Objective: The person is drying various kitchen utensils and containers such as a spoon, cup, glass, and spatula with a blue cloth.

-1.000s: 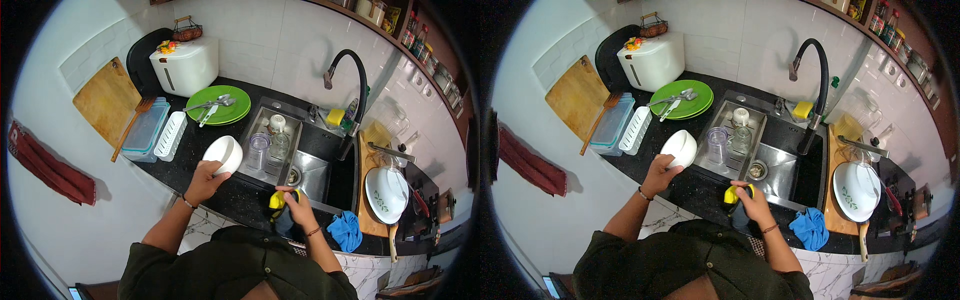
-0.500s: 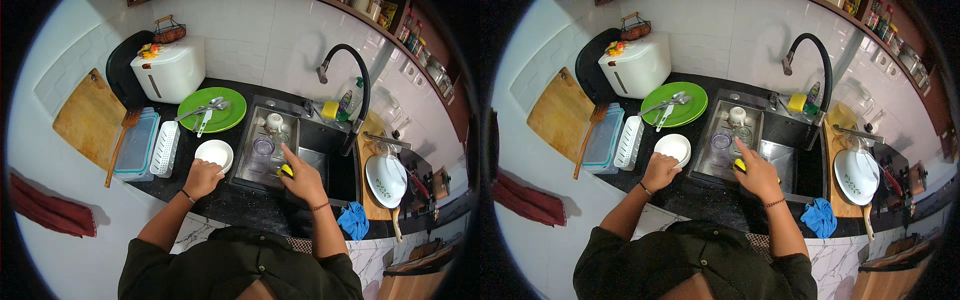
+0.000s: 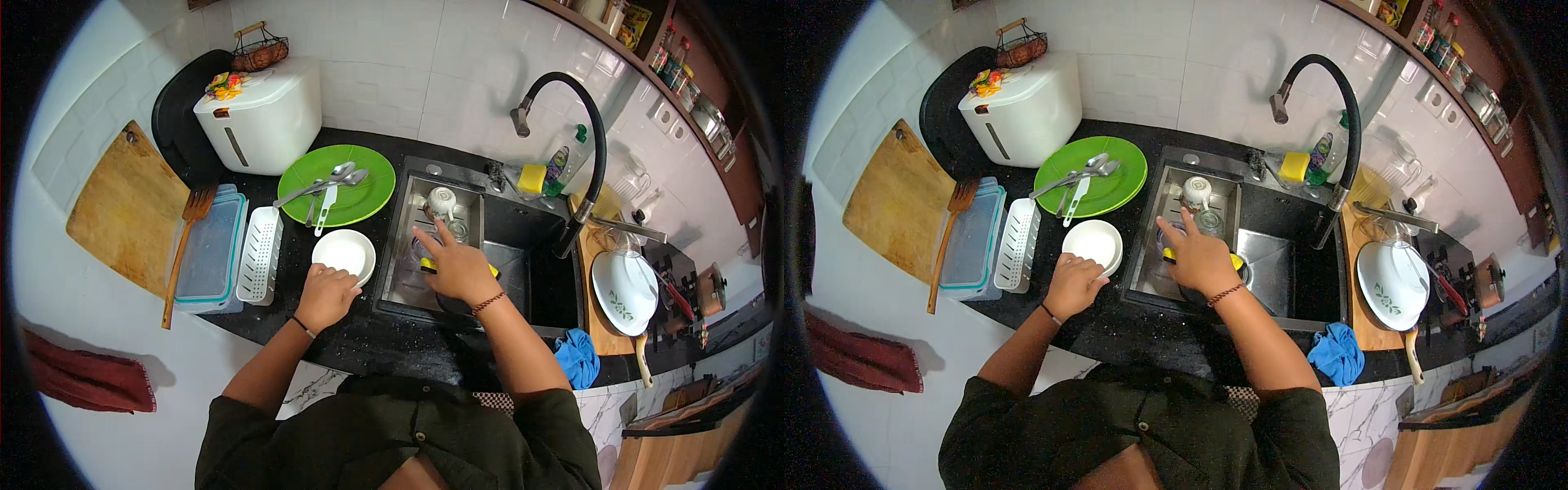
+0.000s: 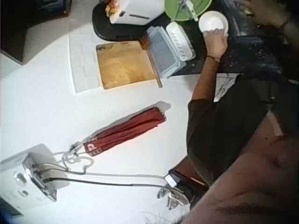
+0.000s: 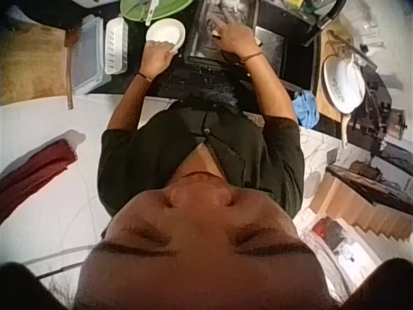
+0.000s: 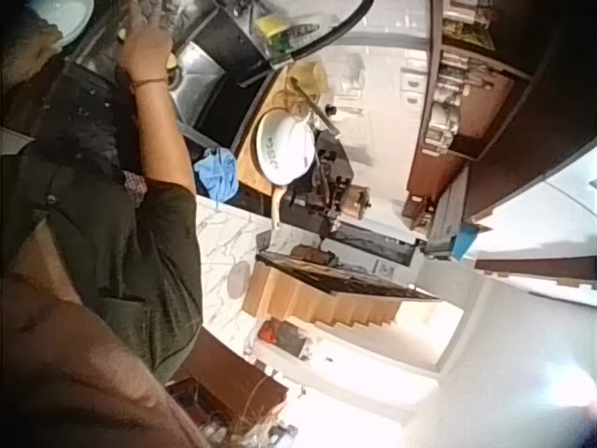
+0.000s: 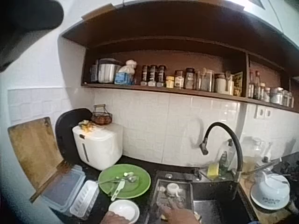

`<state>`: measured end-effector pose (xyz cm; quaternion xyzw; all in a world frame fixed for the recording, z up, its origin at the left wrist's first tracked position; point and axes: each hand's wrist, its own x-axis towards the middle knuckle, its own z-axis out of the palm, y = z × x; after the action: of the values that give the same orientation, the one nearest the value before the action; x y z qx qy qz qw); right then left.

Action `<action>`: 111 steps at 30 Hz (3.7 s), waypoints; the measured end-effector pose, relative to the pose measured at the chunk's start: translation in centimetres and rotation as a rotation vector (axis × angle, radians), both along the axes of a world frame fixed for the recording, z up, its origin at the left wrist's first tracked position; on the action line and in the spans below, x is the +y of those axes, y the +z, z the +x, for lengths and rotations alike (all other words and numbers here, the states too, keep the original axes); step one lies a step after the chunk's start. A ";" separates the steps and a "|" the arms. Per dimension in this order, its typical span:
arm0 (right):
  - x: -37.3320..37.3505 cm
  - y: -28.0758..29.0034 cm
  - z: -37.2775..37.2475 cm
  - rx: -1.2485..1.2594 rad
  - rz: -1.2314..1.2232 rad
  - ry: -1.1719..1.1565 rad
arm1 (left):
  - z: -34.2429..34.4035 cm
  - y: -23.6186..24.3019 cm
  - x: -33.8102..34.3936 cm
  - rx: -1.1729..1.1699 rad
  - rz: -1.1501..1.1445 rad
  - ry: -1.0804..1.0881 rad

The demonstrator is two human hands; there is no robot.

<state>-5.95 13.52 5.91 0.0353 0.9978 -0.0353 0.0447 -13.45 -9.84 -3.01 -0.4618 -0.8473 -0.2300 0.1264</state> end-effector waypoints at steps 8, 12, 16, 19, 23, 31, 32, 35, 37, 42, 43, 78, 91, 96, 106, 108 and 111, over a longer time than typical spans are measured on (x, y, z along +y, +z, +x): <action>0.3 -2.1 -1.6 0.139 -0.070 0.000 | -0.3 -0.1 0.0 0.004 0.006 -0.013; 0.7 -2.4 -1.5 0.180 -0.101 0.034 | -0.2 0.0 0.0 0.020 -0.012 -0.001; 1.0 -1.0 -0.3 0.194 -0.132 0.003 | -0.2 -0.1 0.0 -0.010 0.005 0.001; 1.7 0.6 1.2 0.259 -0.182 -0.010 | -0.2 -0.3 -0.2 -0.050 -0.010 0.014; 3.5 2.1 3.6 0.351 -0.214 -0.005 | 0.7 0.9 0.5 -0.048 0.164 0.014; 2.9 4.9 8.3 0.321 -0.266 0.100 | 6.9 5.4 7.2 -0.224 0.402 -0.237; 2.7 5.1 8.8 0.305 -0.290 0.135 | 7.6 5.7 8.2 -0.223 0.405 -0.254; 2.7 5.0 10.3 0.308 -0.252 0.186 | 9.5 6.0 10.7 -0.374 0.406 -0.294; 2.8 5.0 11.1 0.306 -0.242 0.214 | 10.4 5.7 12.0 -0.400 0.436 -0.271; 5.1 4.5 12.1 0.346 -0.425 0.233 | 11.5 4.6 13.5 -0.701 0.568 -0.241; 6.3 4.1 12.2 0.420 -0.540 0.233 | 12.0 4.8 13.9 -0.773 0.681 -0.235; 10.1 -5.3 15.1 0.286 -0.847 0.426 | 16.2 1.6 22.2 -1.398 1.581 0.067; 9.7 -7.1 15.8 0.522 -0.260 0.427 | 13.6 2.3 20.6 -1.249 1.535 -0.028; 9.0 -6.9 15.3 0.528 -0.434 0.417 | 15.7 2.1 21.6 -1.239 1.487 0.109; 10.6 -4.2 16.4 -0.180 -1.939 0.142 | 12.9 1.4 18.3 -0.705 1.200 -0.093; 10.3 -4.7 16.3 -0.256 -1.925 0.150 | 13.6 3.3 17.9 -0.901 1.179 -0.228; 9.5 -3.6 16.1 0.076 -1.235 0.505 | 13.3 3.7 17.5 -1.092 1.141 -0.304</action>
<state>10.19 23.02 2.32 -0.2328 0.7726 -0.5900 0.0286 -0.19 7.70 0.64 -0.2585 -0.4690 -0.8357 -0.1221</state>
